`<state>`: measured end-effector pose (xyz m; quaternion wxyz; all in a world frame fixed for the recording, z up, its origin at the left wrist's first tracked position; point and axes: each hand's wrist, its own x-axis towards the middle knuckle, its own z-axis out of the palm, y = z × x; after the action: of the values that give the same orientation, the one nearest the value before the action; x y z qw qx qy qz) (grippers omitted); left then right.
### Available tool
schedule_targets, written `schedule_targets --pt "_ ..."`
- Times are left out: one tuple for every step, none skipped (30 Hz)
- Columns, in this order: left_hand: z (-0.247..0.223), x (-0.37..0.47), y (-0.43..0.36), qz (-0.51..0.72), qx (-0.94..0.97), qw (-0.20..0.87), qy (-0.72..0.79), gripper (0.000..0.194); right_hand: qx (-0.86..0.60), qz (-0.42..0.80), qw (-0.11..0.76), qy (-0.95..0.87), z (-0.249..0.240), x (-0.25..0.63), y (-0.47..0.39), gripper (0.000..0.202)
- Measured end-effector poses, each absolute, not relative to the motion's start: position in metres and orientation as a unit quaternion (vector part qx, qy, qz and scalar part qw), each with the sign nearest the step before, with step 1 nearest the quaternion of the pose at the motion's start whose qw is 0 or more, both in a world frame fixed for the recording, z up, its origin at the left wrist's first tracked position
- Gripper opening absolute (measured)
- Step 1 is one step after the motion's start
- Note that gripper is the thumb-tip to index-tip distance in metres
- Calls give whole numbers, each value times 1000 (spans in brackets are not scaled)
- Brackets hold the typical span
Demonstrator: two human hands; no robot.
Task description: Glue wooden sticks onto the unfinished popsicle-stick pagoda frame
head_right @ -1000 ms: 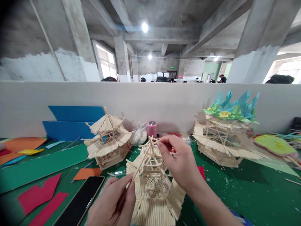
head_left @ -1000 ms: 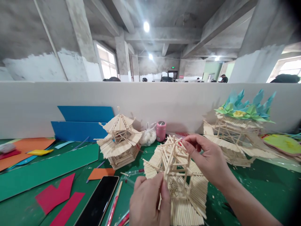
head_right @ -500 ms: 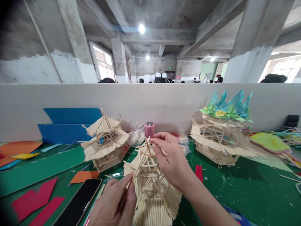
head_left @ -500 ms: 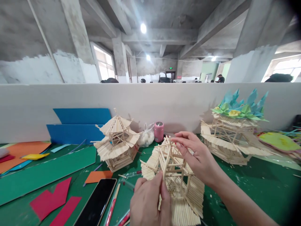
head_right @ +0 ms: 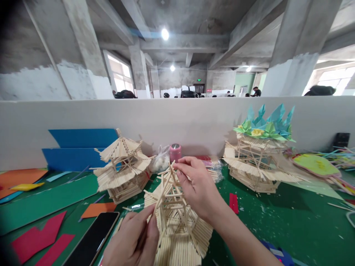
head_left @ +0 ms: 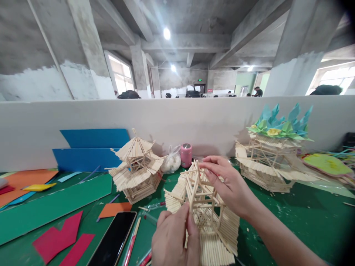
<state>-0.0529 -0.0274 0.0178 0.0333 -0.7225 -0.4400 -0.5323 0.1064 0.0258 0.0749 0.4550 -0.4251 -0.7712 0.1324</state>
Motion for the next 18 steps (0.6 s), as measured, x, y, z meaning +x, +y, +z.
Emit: schedule_targets --pt "18 -53 -27 -532 -723 35 -440 20 -424 133 455 -772 75 106 26 25" --pt "18 -53 -27 -532 -722 39 -440 20 -423 133 455 -772 75 106 26 25" --pt "18 -53 -27 -533 -721 45 -441 20 -421 133 455 -773 75 106 26 25" --pt "19 -53 -27 -534 -720 51 -441 19 -420 134 455 -774 75 106 26 25" --pt "19 -53 -26 -535 -718 57 -442 19 -419 135 454 -775 75 106 26 24" --pt "19 -53 -26 -536 -717 63 -442 18 -418 135 455 -775 75 106 26 24" --pt "19 -53 -25 -536 -716 67 -443 18 -418 136 455 -775 75 106 26 24" --pt "19 -53 -25 -536 -715 70 -444 18 -417 136 456 -774 75 106 26 24" --pt "19 -53 -24 -536 -715 72 -443 17 -417 137 456 -774 75 106 26 24" --pt "18 -53 -24 -538 -714 73 -442 17 -415 138 456 -775 75 106 26 24" --pt "18 -53 -23 -539 -715 72 -440 17 -414 140 457 -775 75 105 26 24" --pt "18 -53 -23 -540 -715 71 -438 17 -413 142 456 -776 75 105 27 24" --pt "18 -53 -23 -542 -716 70 -435 17 -412 143 455 -776 75 105 27 24" --pt "18 -53 -23 -543 -717 68 -432 17 -412 145 454 -777 75 104 27 25" --pt "18 -53 -23 -544 -717 66 -430 18 -412 145 453 -777 75 104 27 25" --pt "19 -53 -23 -545 -718 64 -429 18 -412 144 453 -777 75 104 28 25" --pt "19 -53 -23 -545 -718 62 -429 17 -412 144 454 -777 75 104 28 25" --pt "19 -53 -23 -545 -718 60 -430 17 -412 143 456 -776 75 104 28 25"
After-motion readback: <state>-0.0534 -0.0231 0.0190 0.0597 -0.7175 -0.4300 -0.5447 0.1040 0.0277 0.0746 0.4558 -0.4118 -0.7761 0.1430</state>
